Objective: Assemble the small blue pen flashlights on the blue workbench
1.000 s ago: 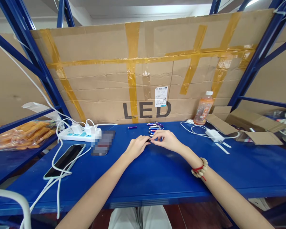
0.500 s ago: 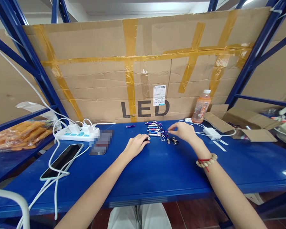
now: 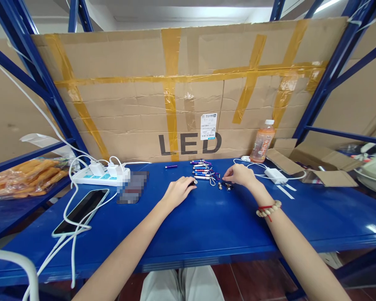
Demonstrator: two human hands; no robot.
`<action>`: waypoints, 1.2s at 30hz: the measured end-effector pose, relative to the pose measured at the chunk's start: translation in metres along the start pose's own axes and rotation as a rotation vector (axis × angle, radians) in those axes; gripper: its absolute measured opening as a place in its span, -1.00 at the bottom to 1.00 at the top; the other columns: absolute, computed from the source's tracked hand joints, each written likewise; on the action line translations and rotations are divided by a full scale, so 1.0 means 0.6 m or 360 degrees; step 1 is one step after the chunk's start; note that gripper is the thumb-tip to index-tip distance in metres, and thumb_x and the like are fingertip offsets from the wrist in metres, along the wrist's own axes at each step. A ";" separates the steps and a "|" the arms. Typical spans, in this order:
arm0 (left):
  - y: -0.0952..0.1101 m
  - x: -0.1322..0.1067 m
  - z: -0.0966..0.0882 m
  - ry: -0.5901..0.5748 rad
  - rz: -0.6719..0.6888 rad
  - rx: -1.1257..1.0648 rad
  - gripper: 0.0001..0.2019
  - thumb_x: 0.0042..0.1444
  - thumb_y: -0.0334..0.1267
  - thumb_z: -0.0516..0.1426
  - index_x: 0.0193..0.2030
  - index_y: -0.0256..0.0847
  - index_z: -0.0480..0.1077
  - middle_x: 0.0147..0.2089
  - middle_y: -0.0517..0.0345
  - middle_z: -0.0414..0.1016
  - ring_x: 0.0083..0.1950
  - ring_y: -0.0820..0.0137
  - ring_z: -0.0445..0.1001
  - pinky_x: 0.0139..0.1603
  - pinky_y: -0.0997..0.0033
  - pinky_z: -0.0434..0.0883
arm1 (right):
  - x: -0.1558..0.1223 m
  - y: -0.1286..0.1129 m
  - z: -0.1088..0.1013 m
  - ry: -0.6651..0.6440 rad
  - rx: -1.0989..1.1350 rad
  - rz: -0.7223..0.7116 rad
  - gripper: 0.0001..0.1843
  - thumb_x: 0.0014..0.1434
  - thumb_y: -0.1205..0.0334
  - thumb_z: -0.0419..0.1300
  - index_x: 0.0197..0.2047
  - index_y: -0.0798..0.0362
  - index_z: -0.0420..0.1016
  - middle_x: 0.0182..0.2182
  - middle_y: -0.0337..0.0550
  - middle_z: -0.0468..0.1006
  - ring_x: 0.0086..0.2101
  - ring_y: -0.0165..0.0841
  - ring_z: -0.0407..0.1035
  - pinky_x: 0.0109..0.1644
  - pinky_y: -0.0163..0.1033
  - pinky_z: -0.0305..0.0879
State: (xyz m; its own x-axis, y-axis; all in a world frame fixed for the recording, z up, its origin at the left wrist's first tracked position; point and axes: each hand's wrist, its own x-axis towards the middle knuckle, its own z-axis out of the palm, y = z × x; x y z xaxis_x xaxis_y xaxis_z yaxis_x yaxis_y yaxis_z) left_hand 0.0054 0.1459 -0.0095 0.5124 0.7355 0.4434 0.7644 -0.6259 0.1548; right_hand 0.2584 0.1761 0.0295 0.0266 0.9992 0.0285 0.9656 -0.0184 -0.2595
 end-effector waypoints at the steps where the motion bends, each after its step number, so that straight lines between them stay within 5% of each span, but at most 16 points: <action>1: 0.000 0.000 0.000 0.0000 0.0001 -0.0002 -0.84 0.24 -0.20 0.00 -0.11 -0.17 0.29 -0.13 0.25 0.44 -0.10 0.46 0.40 -0.28 0.54 0.30 | 0.000 -0.001 0.001 0.0011 0.0035 -0.0010 -0.90 0.07 0.15 0.26 -0.33 -0.05 0.59 -0.54 -0.29 0.48 -0.40 -0.41 0.40 -0.41 -0.41 0.13; 8: 0.001 -0.001 -0.001 -0.0005 0.0012 -0.0005 -0.84 0.24 -0.21 -0.01 -0.11 -0.17 0.30 -0.14 0.23 0.44 -0.10 0.45 0.40 -0.28 0.54 0.30 | 0.006 0.006 0.007 0.0212 0.0123 -0.0071 -0.78 0.22 0.11 0.11 -0.17 -0.04 0.55 -0.44 -0.29 0.51 -0.43 -0.45 0.41 -0.38 -0.40 0.19; 18: 0.001 0.001 0.000 0.0001 0.0027 -0.0018 -0.86 0.24 -0.23 -0.01 -0.12 -0.19 0.28 -0.12 0.24 0.43 -0.08 0.44 0.38 -0.26 0.53 0.29 | 0.014 0.004 0.035 0.0185 -0.0084 -0.0158 -0.89 0.13 0.18 0.23 -0.26 -0.13 0.58 -0.24 -0.29 0.50 -0.20 -0.31 0.38 -0.29 -0.36 0.23; 27: 0.002 0.000 -0.004 0.0005 0.0011 -0.0019 -0.87 0.27 -0.30 -0.06 -0.14 -0.19 0.29 -0.15 0.23 0.43 -0.09 0.47 0.39 -0.25 0.55 0.30 | 0.016 0.004 0.037 0.0277 0.0124 -0.0156 -0.99 -0.03 0.29 0.30 -0.44 0.01 0.56 -0.44 -0.26 0.50 -0.32 -0.33 0.40 -0.41 -0.38 0.18; 31: 0.001 0.000 0.000 -0.0004 0.0010 0.0000 -0.82 0.25 -0.24 -0.02 -0.08 -0.19 0.31 -0.11 0.19 0.44 -0.08 0.43 0.41 -0.21 0.51 0.35 | 0.015 -0.007 0.038 0.0329 0.0472 -0.0351 -0.92 0.00 0.25 0.28 -0.38 0.04 0.57 -0.45 -0.24 0.50 -0.42 -0.39 0.40 -0.44 -0.41 0.21; 36: -0.004 -0.001 0.008 0.0015 0.0035 0.0036 -0.73 0.25 -0.20 -0.04 0.02 -0.21 0.31 -0.04 0.10 0.44 -0.03 0.38 0.39 -0.14 0.45 0.38 | 0.002 -0.054 0.048 0.0239 0.0992 -0.0869 -0.63 0.07 -0.01 0.20 -0.23 0.12 0.57 -0.38 -0.13 0.51 -0.52 -0.42 0.36 -0.50 -0.38 0.27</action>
State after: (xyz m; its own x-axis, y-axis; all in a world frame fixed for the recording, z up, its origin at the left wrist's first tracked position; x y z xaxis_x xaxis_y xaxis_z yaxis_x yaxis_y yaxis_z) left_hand 0.0053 0.1484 -0.0144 0.5253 0.7192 0.4548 0.7619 -0.6355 0.1252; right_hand 0.2200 0.1787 0.0101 -0.3257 0.8462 0.4217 0.5343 0.5327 -0.6563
